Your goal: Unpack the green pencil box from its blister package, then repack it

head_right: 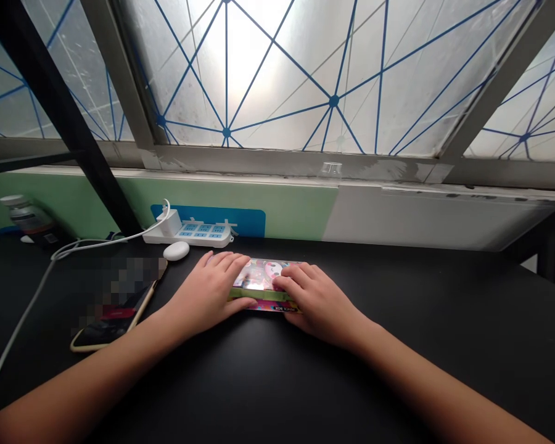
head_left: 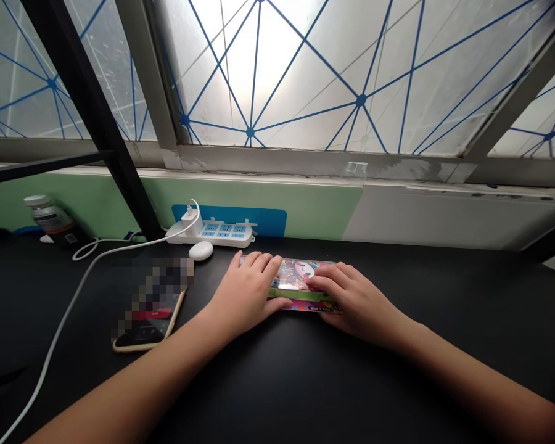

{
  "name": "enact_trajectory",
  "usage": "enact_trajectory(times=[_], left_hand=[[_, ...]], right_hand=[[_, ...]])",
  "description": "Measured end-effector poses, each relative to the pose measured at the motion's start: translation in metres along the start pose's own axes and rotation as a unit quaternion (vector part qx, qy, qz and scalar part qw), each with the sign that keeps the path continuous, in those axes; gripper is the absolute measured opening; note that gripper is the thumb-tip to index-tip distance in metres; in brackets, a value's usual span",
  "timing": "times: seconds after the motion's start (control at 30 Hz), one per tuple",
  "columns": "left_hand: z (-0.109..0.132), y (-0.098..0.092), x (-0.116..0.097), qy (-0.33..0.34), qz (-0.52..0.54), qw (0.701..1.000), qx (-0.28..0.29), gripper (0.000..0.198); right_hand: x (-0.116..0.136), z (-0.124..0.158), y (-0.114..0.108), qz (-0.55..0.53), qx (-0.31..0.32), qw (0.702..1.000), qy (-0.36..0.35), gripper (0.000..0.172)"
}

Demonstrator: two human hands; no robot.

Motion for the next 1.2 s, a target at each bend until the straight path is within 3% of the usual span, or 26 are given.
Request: enact_trajectory(times=[0.23,0.4,0.53,0.7,0.93,1.2], left_hand=[[0.002,0.014,0.002,-0.026,-0.003,0.999,0.042,0.06],[0.003,0.019,0.001,-0.028,-0.014,0.998,0.049,0.06],[0.002,0.015,0.002,-0.025,-0.021,0.998,0.047,0.054],[-0.002,0.002,0.005,-0.032,-0.027,0.999,0.024,0.06],[0.0,-0.01,-0.003,0.019,-0.087,0.993,-0.08,0.074],[-0.002,-0.01,0.009,0.0,-0.086,0.993,-0.079,0.089]], right_hand=[[-0.002,0.0,-0.001,-0.018,0.018,1.0,0.007,0.038],[-0.003,0.0,-0.001,-0.067,0.027,0.996,0.051,0.055],[-0.013,0.002,-0.001,-0.07,0.006,0.992,0.109,0.054],[-0.035,0.006,-0.004,-0.074,0.015,0.984,0.16,0.068],[-0.036,0.008,-0.012,-0.038,-0.059,0.993,0.094,0.09],[-0.023,0.004,-0.014,0.017,-0.097,0.994,0.057,0.086]])
Point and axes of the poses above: each hand's wrist, its own z-axis away from the middle knuckle, its own y-axis out of the palm, x = y × z, the point moved 3 cm from there along -z, towards the middle knuckle, and after that the axes turned 13 degrees about -z, right-handed, at the moved point
